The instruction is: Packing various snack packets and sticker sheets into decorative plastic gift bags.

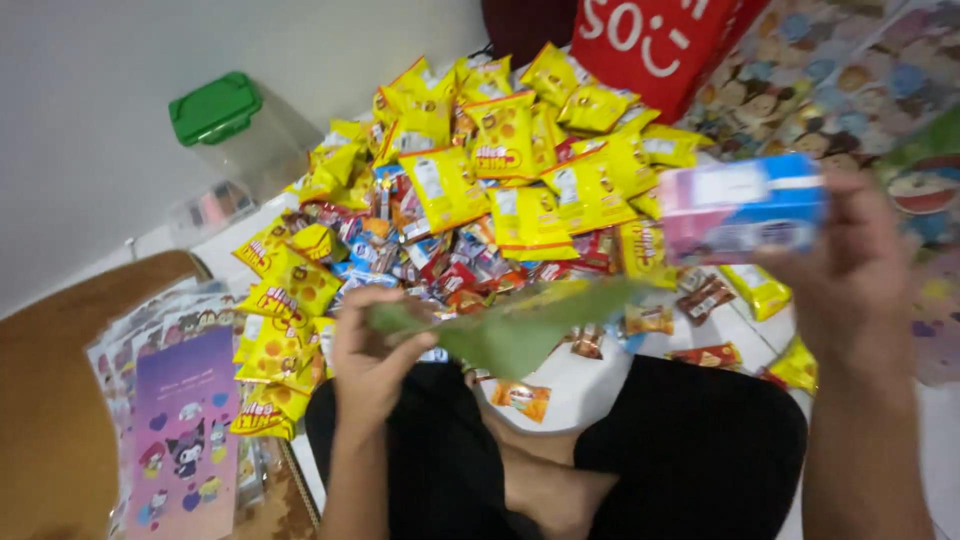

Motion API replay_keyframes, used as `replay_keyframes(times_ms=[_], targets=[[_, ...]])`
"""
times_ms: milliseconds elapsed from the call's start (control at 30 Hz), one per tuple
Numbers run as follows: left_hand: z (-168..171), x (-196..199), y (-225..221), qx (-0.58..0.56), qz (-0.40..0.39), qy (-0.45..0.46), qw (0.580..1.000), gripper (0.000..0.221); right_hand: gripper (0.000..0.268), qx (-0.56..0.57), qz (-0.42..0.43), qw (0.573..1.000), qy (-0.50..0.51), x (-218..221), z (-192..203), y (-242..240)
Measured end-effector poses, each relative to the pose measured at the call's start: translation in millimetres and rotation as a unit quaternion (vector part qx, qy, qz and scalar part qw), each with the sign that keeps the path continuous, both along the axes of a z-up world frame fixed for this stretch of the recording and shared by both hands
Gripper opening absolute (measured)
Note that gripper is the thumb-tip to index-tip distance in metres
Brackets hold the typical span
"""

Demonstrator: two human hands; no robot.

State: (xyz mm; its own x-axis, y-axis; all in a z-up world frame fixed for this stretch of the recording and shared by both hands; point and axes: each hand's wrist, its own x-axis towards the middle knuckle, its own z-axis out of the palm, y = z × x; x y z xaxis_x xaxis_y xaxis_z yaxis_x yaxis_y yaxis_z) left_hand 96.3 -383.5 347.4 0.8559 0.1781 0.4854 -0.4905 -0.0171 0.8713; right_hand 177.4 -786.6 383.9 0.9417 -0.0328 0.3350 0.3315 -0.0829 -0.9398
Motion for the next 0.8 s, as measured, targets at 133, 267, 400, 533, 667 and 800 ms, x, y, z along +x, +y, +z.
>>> replay_keyframes(times_ms=[133,267,400,533,667,800], targets=[[-12.0,11.5,-49.9,-0.009,-0.071,0.053,0.996,0.046,0.057,-0.080,0.017,0.990,-0.116,-37.4,52.0,-32.3],[-16.6,14.9,-77.6,-0.032,-0.141,0.052,0.988,0.043,0.070,-0.001,0.021,0.999,-0.043,-45.5,70.6,-24.4],[-27.4,14.4,-85.1,-0.010,-0.152,0.064,0.986,0.041,0.052,-0.160,0.194,0.966,-0.065,-42.8,91.4,-2.0],[-34.1,12.9,-84.0,-0.019,-0.169,0.072,0.983,0.041,0.050,-0.224,0.199,0.954,0.018,-40.1,90.0,6.9],[-44.5,11.0,-81.3,-0.024,-0.166,0.093,0.981,0.041,0.049,-0.257,0.192,0.947,0.030,-37.2,89.1,6.5],[-49.5,10.0,-79.6,-0.039,-0.182,0.115,0.976,0.037,0.046,-0.201,0.222,0.949,0.097,-29.9,83.2,1.0]])
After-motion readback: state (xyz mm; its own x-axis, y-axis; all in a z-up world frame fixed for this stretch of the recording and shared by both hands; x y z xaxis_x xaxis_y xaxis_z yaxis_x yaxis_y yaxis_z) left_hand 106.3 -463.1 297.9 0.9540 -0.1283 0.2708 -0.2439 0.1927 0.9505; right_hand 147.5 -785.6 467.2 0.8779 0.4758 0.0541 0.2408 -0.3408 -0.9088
